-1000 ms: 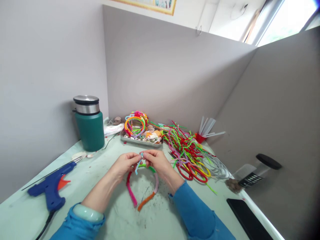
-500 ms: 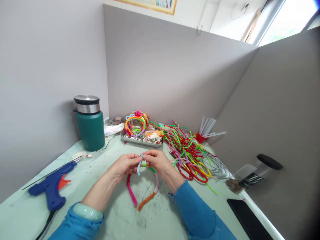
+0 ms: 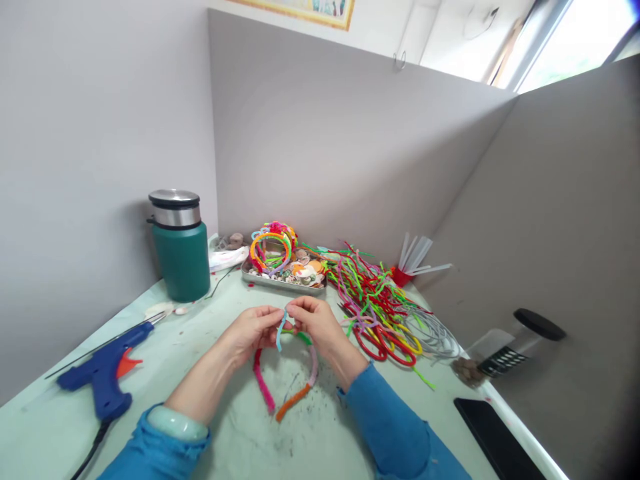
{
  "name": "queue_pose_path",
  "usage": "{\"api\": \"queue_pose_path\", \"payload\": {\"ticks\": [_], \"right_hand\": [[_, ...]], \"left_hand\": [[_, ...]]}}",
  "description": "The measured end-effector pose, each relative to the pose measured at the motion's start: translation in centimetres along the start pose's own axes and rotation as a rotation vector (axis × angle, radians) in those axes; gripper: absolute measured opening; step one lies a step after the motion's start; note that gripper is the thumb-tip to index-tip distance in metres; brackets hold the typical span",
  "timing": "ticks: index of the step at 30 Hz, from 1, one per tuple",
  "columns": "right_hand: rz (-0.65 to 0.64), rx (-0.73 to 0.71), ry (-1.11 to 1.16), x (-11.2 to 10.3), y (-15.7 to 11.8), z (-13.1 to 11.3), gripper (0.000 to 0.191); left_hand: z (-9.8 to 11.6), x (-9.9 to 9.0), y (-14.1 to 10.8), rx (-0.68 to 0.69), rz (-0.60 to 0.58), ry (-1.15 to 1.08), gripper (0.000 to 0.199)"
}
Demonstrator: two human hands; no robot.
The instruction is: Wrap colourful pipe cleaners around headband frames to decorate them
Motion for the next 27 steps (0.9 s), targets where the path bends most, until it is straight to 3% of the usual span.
{"api": "queue_pose_path", "payload": {"ticks": [3,8,22,27], "right_hand": [[0.002,-0.005,-0.016,-0.01,-0.04,-0.04,0.022],[-0.106,0.070,0.027,-0.02,-0.21,-0.27,0.027],[-0.037,-0.086,-0.210,0.38,-0.27,-0.43,0.012],[-0.038,-0.058,-0.199,0.35,-0.19,-0.45,0.020]], "left_hand": [[0.05,0.00,-0.02,-0.002,-0.001,-0.019,0.021],[0.19,-0.20,-0.08,-0.019,0.032,-0.045,0.020],[0.15,-0.59,-0.33,-0.075,-0.014,-0.016,0.021],[0.25,-0.43,-0.19,-0.050,0.007,-0.001,0.022]]}}
Point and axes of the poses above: each hand's wrist, its own y-axis towards the middle knuckle, its own x-axis out of the palm, z = x × y, the point moved 3 cm from there along y, towards the middle knuckle, and after that the axes turned 7 degrees about y, right-handed, at the moved point
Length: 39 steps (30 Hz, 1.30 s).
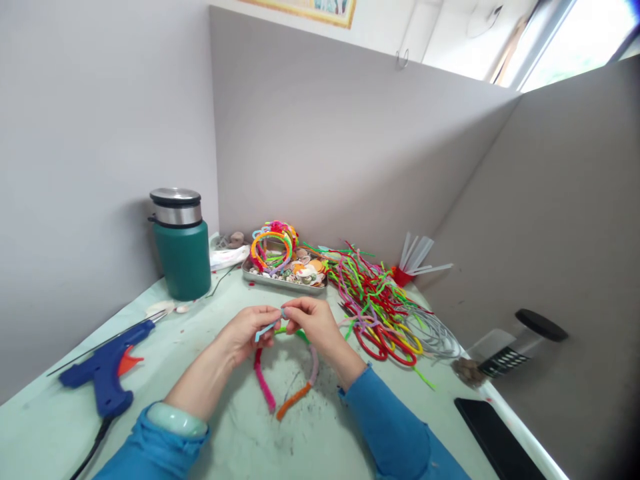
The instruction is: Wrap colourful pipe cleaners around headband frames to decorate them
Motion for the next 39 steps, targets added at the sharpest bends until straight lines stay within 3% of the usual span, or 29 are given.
{"api": "queue_pose_path", "payload": {"ticks": [5,12,19,24,29,39], "right_hand": [[0.011,0.080,0.062,-0.4,-0.2,-0.8,0.028],[-0.007,0.066,0.058,-0.3,-0.3,-0.7,0.016],[0.031,0.035,0.112,0.2,-0.2,-0.2,0.017],[0.065,0.026,0.080,0.4,-0.4,-0.2,0.016],[0.133,-0.011,-0.038,0.5,-0.4,0.0,0.009],[0.011,0.027,0.086,0.4,-0.2,0.2,0.018]], "left_hand": [[0.5,0.1,0.0,0.083,0.058,-0.020,0.023],[0.3,-0.1,0.1,0.083,0.081,0.014,0.026],[0.3,-0.3,-0.1,0.102,0.101,0.065,0.025],[0.4,-0.1,-0.1,0.115,0.091,0.080,0.026],[0.3,-0.1,0.2,0.140,0.178,0.168,0.029],[-0.2,-0.5,0.3,0.068,0.150,0.072,0.029]]}}
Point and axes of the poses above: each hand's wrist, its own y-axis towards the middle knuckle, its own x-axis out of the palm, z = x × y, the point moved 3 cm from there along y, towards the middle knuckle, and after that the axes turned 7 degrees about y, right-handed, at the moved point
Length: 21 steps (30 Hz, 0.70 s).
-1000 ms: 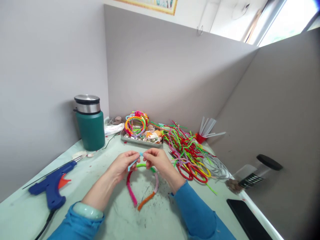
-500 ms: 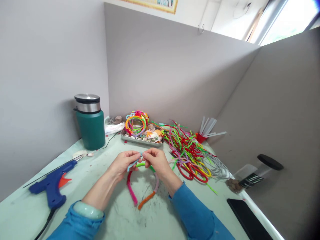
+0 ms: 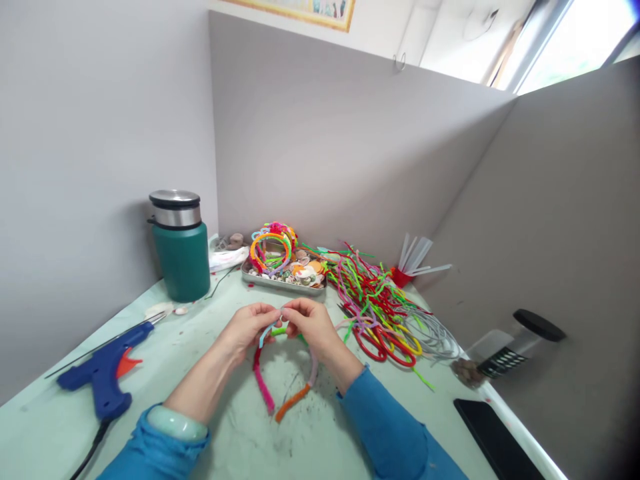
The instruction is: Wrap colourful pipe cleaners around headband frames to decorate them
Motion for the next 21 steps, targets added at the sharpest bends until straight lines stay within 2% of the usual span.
{"api": "queue_pose_path", "payload": {"ticks": [4,8,11,14,17,21], "right_hand": [[-0.012,0.051,0.079,0.0,0.0,0.1,0.021],[0.070,0.107,0.190,-0.5,0.1,0.2,0.022],[0.147,0.117,0.274,-0.9,0.3,0.5,0.020],[0.165,0.144,0.330,-1.0,0.4,0.9,0.020],[0.143,0.188,0.392,-0.7,0.3,1.0,0.021],[0.128,0.216,0.435,-0.4,0.2,0.9,0.020]], "left_hand": [[0.1,0.2,-0.1,0.003,-0.040,-0.035,0.027],[0.5,0.4,0.0,0.070,-0.031,-0.011,0.031],[0.9,0.4,0.1,0.249,0.018,0.167,0.035],[1.0,0.4,0.4,0.420,0.110,0.410,0.031],[0.8,0.2,0.5,0.465,0.222,0.551,0.029],[0.9,0.3,0.2,0.513,0.262,0.632,0.026]]}}
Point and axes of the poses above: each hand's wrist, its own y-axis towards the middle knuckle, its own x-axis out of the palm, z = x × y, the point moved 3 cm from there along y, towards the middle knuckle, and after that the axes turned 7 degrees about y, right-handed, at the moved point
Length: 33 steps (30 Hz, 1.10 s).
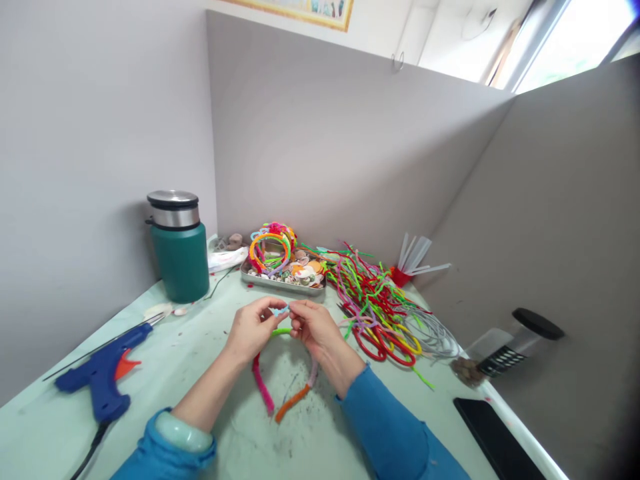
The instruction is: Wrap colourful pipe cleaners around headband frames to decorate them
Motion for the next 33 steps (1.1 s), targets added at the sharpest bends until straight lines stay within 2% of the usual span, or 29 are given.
{"api": "queue_pose_path", "payload": {"ticks": [7,14,19,25,33], "right_hand": [[-0.007,0.013,0.030,0.1,0.0,0.1,0.018],[-0.032,0.000,0.011,0.2,-0.1,0.0,0.019],[-0.030,-0.080,-0.105,0.3,-0.4,-0.3,0.017],[-0.043,-0.046,-0.133,0.3,-0.3,-0.2,0.018],[-0.161,-0.040,-0.252,0.8,-0.8,-0.7,0.018]], "left_hand": [[0.6,-0.1,-0.2,0.074,0.015,0.021,0.020],[0.4,-0.2,0.0,0.004,0.036,-0.015,0.019],[0.7,-0.5,-0.1,0.024,0.037,-0.020,0.017],[0.8,-0.7,-0.1,0.000,-0.044,-0.021,0.022],[1.3,-0.6,0.0,-0.100,-0.159,-0.298,0.023]]}}
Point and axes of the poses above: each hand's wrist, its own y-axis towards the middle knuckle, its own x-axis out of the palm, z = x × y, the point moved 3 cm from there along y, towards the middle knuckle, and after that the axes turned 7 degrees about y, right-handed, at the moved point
